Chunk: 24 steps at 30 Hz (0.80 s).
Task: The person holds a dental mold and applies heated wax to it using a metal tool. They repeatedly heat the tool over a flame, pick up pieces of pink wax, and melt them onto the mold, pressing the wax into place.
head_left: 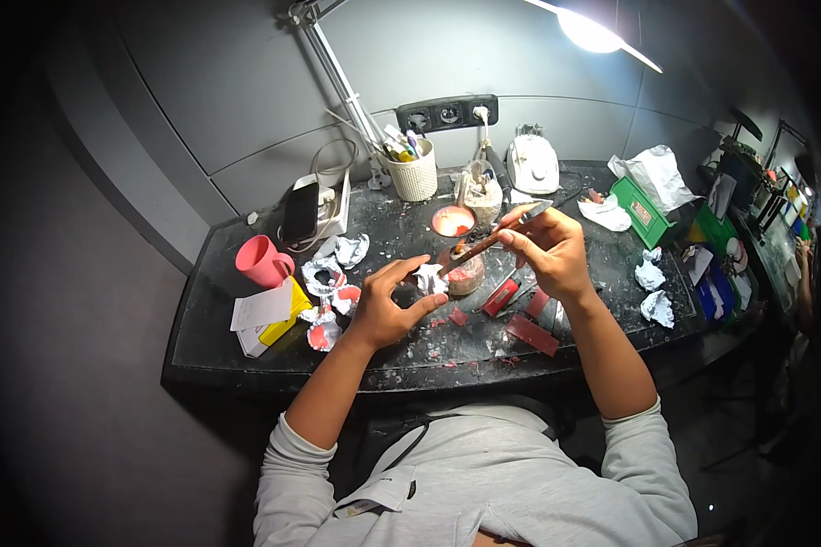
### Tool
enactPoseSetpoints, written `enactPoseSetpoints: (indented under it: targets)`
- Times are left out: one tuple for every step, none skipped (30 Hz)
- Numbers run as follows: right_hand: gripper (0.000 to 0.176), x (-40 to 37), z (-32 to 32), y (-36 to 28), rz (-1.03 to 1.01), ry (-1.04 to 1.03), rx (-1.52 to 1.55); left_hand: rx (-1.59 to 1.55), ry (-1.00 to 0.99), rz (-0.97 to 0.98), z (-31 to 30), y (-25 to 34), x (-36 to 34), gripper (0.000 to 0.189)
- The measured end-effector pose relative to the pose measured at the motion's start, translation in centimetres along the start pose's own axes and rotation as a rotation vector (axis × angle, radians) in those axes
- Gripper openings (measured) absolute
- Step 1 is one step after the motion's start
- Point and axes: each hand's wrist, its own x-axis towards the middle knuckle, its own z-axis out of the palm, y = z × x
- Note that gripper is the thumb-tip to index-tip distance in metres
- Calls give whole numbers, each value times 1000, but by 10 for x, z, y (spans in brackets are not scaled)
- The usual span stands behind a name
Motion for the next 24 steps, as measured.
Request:
enactPoseSetpoints:
  targets:
    - [12, 0, 1, -1, 3, -1, -4, 1, 7, 14, 0, 0, 0, 57]
    - [12, 0, 1, -2, 6, -2, -9, 1, 7, 15, 0, 0, 0, 57]
    - [12, 0, 1, -1, 6, -1, -9, 4, -3, 9, -1, 1, 0, 56]
    - [11, 0, 0, 2, -4, 3, -19, 8, -13, 4, -1, 1, 0, 56]
    - [11, 0, 0, 4, -14, 6, -28, 8, -14, 4, -1, 1, 0, 56]
    - [11, 0, 0, 3, -14, 7, -28, 10, -13, 9, -1, 1, 0, 56]
    - [11, 0, 1, 1, -13, 4, -15, 13, -11, 14, -1, 1, 0, 56]
    - [10, 0, 1, 0, -13, 1, -2, 13, -11, 13, -1, 0, 0, 56]
    - [10, 0, 1, -1, -13, 1, -1, 2, -10, 10, -2, 0, 0, 56]
    - [11, 0, 0, -1, -17, 0, -16, -9, -8, 7, -2, -1, 0, 56]
    - [11, 0, -1, -1, -21, 0, -32, -9, -7, 6, -1, -2, -1, 56]
    - [11, 0, -4, -1, -21, -1, -31, -22, -1, 7, -1, -4, -1, 55]
    - [11, 0, -7, -2, -20, 10, -27, -36, 5, 8, -1, -5, -1, 55]
    - [12, 1, -9, -2, -18, 21, -22, -36, 6, 8, -1, -5, -1, 55]
    - [12, 2, -11, -2, -18, 21, -23, -41, 7, 6, -1, -4, -1, 55]
    - [12, 4, -12, -2, -63, 84, -36, -47, 8, 4, -1, -3, -1, 55]
    - [12, 6, -13, -2, -108, 148, -49, -48, 9, 4, -1, -4, -1, 55]
    - [12, 7, -14, -5, -99, 180, -79, -26, 20, 17, -1, -4, 0, 56]
    - [12, 7, -14, -4, -98, 180, -80, -4, 30, 30, -1, -4, 0, 58]
    - [13, 8, -15, -2, -116, 216, -165, -5, 30, 31, -1, -2, 0, 58]
    - [13, 8, -14, 0, -135, 253, -249, 14, 25, 18, -1, 0, 0, 58]
    - [14, 6, -12, -5, -94, 262, -319, 33, 21, 7, -1, 1, 0, 59]
    - [14, 6, -12, -5, -94, 262, -319, 33, 21, 7, 0, 1, 0, 59]
    - [14, 6, -12, -5, -51, 250, -346, 44, 33, 23, 0, 0, 1, 60]
